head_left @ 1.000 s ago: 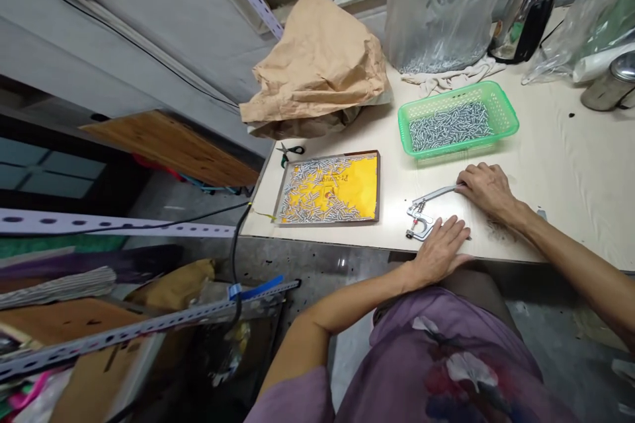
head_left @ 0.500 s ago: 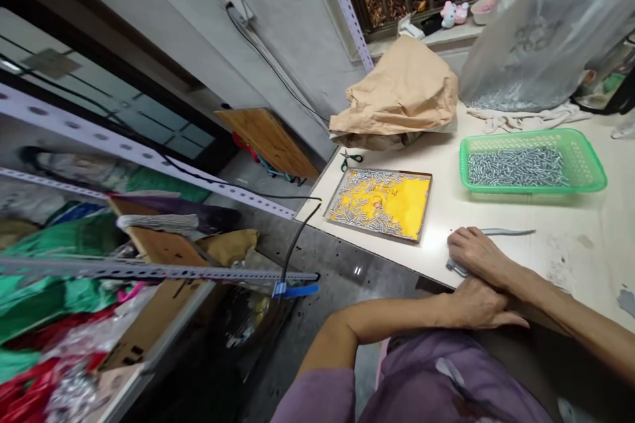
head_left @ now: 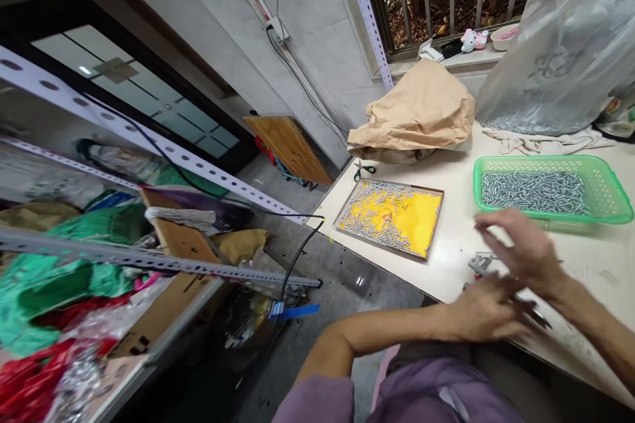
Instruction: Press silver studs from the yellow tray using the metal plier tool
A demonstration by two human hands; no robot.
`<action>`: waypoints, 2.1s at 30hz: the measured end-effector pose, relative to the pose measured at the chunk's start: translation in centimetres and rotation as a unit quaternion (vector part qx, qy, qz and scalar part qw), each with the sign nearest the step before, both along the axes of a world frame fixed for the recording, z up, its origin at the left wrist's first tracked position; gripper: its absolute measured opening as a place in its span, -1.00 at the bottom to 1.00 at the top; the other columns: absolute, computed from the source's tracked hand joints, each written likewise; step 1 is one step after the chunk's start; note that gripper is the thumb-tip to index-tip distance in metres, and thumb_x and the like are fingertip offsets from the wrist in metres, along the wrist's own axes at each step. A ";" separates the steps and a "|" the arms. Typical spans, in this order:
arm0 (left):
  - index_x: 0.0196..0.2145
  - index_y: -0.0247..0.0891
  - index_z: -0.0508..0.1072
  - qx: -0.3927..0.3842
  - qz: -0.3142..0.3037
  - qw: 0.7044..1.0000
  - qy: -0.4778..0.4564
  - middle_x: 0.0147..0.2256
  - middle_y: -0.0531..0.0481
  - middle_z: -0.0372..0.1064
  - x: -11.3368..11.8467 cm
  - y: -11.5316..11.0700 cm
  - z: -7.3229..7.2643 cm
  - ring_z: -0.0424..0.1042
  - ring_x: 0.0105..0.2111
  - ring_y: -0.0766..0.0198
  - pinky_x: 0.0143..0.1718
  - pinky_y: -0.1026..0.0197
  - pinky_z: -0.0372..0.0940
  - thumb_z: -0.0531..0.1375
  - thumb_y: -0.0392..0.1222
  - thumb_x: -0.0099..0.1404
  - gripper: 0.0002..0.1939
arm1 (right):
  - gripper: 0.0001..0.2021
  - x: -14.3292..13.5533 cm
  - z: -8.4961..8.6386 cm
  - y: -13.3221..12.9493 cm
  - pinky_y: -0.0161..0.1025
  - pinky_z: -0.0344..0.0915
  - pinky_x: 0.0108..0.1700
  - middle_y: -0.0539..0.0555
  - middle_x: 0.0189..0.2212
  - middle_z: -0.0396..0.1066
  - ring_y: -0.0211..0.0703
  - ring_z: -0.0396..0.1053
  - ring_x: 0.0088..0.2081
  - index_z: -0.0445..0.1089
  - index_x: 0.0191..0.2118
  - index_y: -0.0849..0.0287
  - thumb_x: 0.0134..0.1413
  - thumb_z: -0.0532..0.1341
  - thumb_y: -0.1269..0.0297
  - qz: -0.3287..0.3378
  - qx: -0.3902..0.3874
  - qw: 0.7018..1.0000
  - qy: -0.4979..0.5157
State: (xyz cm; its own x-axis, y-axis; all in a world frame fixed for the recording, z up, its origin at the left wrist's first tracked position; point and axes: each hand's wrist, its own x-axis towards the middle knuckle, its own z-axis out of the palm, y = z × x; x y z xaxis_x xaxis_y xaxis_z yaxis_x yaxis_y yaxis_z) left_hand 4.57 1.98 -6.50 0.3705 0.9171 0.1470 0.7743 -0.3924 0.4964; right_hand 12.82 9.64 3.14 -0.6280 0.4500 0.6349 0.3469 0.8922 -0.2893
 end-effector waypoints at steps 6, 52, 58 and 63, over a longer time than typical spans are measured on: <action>-0.26 -0.29 0.53 0.029 0.378 0.917 0.124 -0.19 -0.21 0.42 -14.6 2.1 4.5 0.39 -0.10 0.10 -0.05 0.07 0.32 0.13 -0.10 0.37 -0.75 | -0.68 5.6 1.0 9.3 0.03 0.34 -0.07 0.19 -0.23 0.51 0.06 0.43 -0.15 0.45 -0.06 0.11 0.34 0.01 0.13 -0.172 0.057 0.983 0.012; -0.42 -0.37 0.52 -0.385 0.282 0.838 -0.266 -0.68 0.15 0.22 -6.8 -2.3 3.5 0.09 -0.70 0.48 -0.67 0.39 -0.01 0.29 -0.07 0.09 -0.74 | -0.73 7.1 -5.6 -7.8 -0.25 0.01 -0.35 0.10 -0.33 0.35 -0.16 0.25 -0.33 0.40 -0.17 0.16 0.17 0.03 0.59 -0.142 -0.180 0.899 -0.374; -0.41 -0.37 0.56 -0.378 0.261 0.877 -0.139 -0.65 0.11 0.30 -5.8 -1.1 3.4 0.19 -0.61 0.44 -0.59 0.38 0.00 0.26 -0.12 0.14 -0.78 | -0.73 7.1 -5.4 -7.9 -0.24 0.00 -0.36 0.11 -0.33 0.36 -0.14 0.25 -0.33 0.39 -0.20 0.16 0.15 0.04 0.60 -0.140 -0.182 0.901 -0.368; -0.51 -0.36 0.50 -0.429 0.240 0.865 -0.103 -0.73 0.18 0.17 -5.8 -0.6 4.2 0.10 -0.70 0.47 -0.62 0.36 -0.04 0.25 -0.15 0.17 -0.79 | -0.73 7.2 -5.6 -8.0 -0.23 0.00 -0.35 0.12 -0.32 0.36 -0.14 0.25 -0.33 0.39 -0.18 0.17 0.17 0.02 0.59 -0.139 -0.170 0.908 -0.357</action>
State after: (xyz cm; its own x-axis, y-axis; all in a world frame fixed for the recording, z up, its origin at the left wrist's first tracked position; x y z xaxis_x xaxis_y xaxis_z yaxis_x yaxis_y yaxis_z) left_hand -1.18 1.36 -2.31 -0.0367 0.7625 -0.6460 0.6062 0.5309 0.5922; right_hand 20.01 1.64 -2.50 -0.6562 0.7485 -0.0956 0.7532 0.6419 -0.1439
